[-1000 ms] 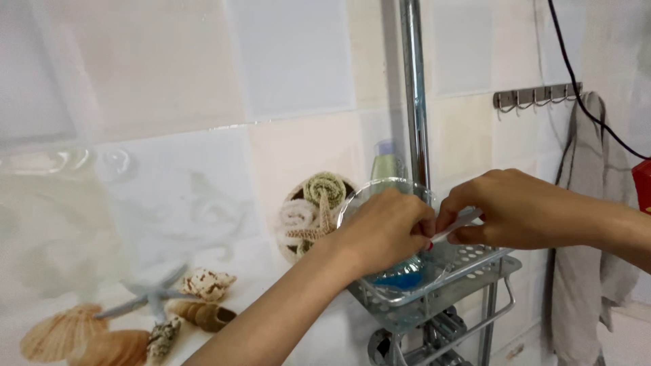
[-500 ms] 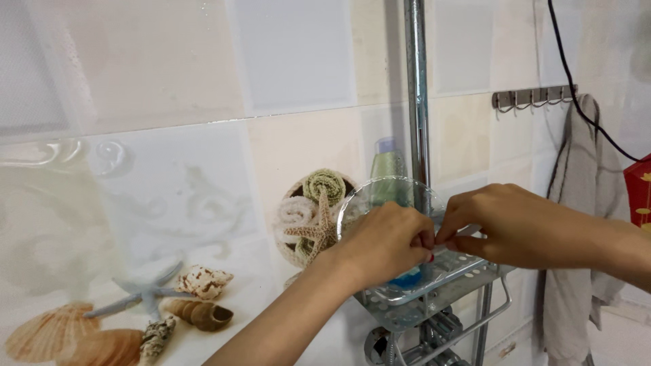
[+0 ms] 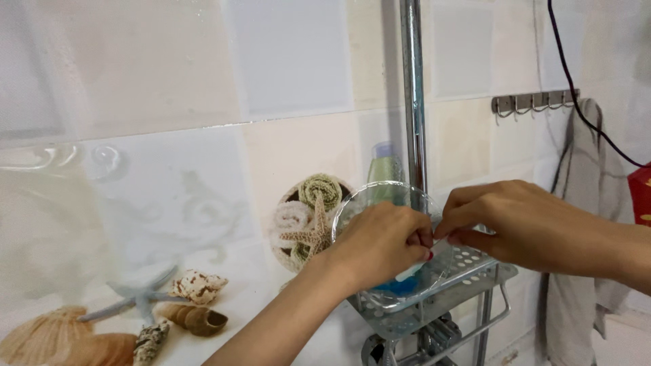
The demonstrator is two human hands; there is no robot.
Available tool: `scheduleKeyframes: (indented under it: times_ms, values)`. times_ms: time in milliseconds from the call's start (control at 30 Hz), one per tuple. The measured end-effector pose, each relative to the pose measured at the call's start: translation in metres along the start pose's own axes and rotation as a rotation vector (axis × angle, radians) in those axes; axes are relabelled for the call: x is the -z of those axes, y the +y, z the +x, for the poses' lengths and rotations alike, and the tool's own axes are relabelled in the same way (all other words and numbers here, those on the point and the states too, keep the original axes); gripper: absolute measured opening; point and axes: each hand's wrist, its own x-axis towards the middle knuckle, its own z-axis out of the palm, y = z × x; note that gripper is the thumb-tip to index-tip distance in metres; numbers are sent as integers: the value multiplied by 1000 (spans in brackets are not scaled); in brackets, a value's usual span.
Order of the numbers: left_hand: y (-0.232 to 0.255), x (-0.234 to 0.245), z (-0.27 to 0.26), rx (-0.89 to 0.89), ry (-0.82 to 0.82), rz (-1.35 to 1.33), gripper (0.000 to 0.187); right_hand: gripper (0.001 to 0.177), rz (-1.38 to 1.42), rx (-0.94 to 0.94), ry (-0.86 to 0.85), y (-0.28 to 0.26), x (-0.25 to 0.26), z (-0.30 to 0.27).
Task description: The person uses a toothbrush to scrub the shower hose, vertical pole, and attached caddy. They move the hose aside to reach the pole and caddy, then scrub the vertical bar and shower head mount.
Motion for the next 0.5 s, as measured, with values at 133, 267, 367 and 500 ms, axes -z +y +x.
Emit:
scheduleKeyframes:
  times_ms: [133,267,367,500]
  values:
    - [8,7,6,96,-34,-6,10,24,58,-2,99,19,-3,-4]
    - [17,12,14,46,19,37,11,22,107,175,312,46,-19,-2]
    - [22,14,27,60,30,59,12,21,101,385,537,65,-30,-1]
    - [28,22,44,60,104,128,11,26,37,430,729,82,-26,5]
